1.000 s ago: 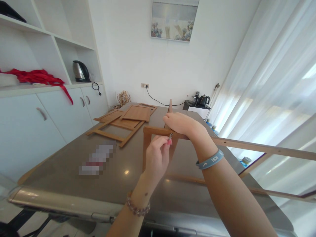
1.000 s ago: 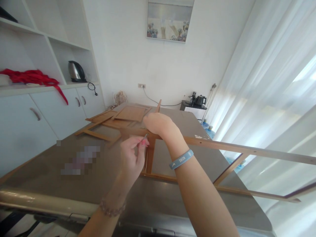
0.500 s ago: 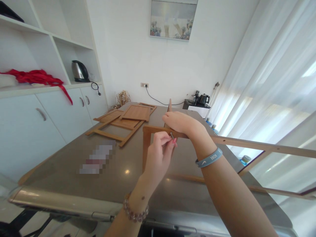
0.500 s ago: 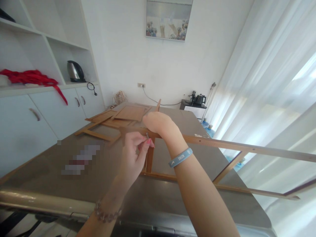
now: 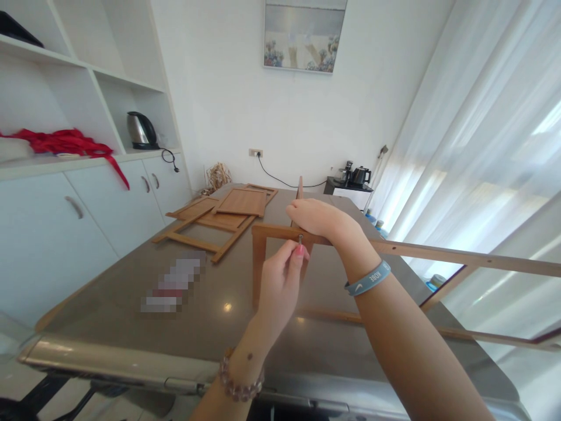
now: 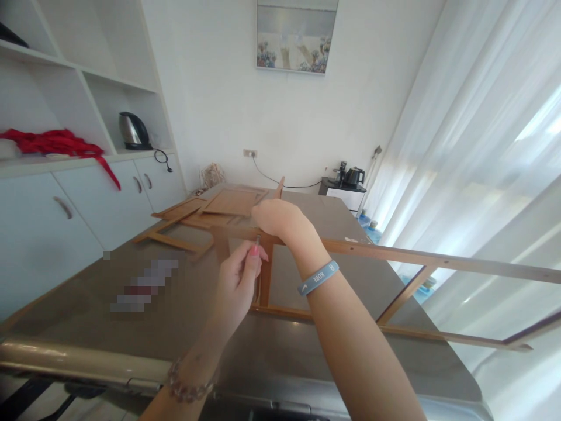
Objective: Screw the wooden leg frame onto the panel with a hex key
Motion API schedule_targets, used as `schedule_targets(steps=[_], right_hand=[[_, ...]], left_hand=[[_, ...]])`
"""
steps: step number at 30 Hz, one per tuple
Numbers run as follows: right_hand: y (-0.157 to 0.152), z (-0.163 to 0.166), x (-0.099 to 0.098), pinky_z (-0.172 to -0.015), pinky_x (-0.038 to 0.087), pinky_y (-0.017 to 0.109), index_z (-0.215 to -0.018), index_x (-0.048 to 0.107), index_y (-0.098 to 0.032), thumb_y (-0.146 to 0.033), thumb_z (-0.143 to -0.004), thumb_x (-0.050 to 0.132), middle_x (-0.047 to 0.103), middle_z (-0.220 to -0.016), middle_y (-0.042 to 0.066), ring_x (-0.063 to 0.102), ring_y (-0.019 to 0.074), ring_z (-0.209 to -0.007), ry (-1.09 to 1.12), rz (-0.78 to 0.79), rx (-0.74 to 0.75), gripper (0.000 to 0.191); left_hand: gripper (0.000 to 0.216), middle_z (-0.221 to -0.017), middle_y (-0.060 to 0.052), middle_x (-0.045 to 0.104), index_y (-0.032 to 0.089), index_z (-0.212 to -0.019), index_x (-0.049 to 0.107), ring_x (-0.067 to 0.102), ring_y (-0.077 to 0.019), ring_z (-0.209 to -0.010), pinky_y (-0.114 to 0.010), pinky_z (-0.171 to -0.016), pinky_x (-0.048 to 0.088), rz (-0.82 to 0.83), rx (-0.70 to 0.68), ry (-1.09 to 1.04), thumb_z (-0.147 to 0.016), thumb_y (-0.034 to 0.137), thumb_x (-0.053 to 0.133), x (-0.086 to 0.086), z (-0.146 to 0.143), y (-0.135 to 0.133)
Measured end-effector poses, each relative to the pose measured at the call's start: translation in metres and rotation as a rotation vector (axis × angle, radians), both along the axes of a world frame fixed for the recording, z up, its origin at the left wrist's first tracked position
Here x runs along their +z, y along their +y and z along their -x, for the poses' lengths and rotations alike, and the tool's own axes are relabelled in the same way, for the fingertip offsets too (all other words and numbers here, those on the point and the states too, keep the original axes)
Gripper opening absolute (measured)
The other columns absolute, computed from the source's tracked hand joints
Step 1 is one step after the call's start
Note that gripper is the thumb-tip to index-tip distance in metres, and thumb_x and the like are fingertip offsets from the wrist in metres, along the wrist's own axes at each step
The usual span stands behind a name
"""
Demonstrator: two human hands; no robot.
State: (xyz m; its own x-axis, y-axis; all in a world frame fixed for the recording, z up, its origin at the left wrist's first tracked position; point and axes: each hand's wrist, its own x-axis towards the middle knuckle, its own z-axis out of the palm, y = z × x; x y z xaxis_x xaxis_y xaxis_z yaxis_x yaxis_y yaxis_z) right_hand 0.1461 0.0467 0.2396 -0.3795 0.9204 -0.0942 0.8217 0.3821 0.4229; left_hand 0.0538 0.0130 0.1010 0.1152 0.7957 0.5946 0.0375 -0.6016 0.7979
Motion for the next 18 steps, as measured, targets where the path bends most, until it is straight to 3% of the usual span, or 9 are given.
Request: schedule_targets(steps=[6, 11, 18], right_hand=[[0.004, -0.002, -0.001, -0.080, 0.050, 0.035, -0.111, 0.065, -0.002, -0.004, -0.091, 0.038, 0.067, -0.113, 0.023, 0.066, 0.0293, -0.105, 0.009, -0.002, 0.003, 0.034], [0.002, -0.002, -0.001, -0.079, 0.050, 0.035, -0.110, 0.065, -0.001, -0.003, -0.091, 0.037, 0.068, -0.112, 0.023, 0.066, 0.0296, -0.105, 0.008, 0.002, 0.005, 0.034], [0.002, -0.001, 0.000, -0.079, 0.050, 0.032, -0.109, 0.065, -0.002, -0.003, -0.090, 0.040, 0.068, -0.112, 0.023, 0.067, 0.0271, -0.104, 0.007, 0.001, -0.005, 0.032]], left_hand=[[0.040, -0.071, 0.001, 0.055, 0.019, -0.079, 0.052, 0.049, -0.0100, -0.066, -0.023, -0.061, 0.034, 0.034, -0.021, -0.070, -0.102, 0.046, 0.034, -0.004, 0.003, 0.000], [0.039, -0.071, 0.002, 0.055, 0.020, -0.078, 0.053, 0.048, -0.0097, -0.063, -0.022, -0.060, 0.035, -0.036, 0.000, -0.053, -0.101, 0.044, 0.035, 0.005, 0.008, -0.002], [0.037, -0.075, 0.001, 0.061, 0.020, -0.081, 0.056, 0.055, -0.0111, -0.070, -0.021, -0.063, 0.038, -0.007, 0.007, 0.010, -0.101, 0.043, 0.035, 0.010, 0.009, 0.001]])
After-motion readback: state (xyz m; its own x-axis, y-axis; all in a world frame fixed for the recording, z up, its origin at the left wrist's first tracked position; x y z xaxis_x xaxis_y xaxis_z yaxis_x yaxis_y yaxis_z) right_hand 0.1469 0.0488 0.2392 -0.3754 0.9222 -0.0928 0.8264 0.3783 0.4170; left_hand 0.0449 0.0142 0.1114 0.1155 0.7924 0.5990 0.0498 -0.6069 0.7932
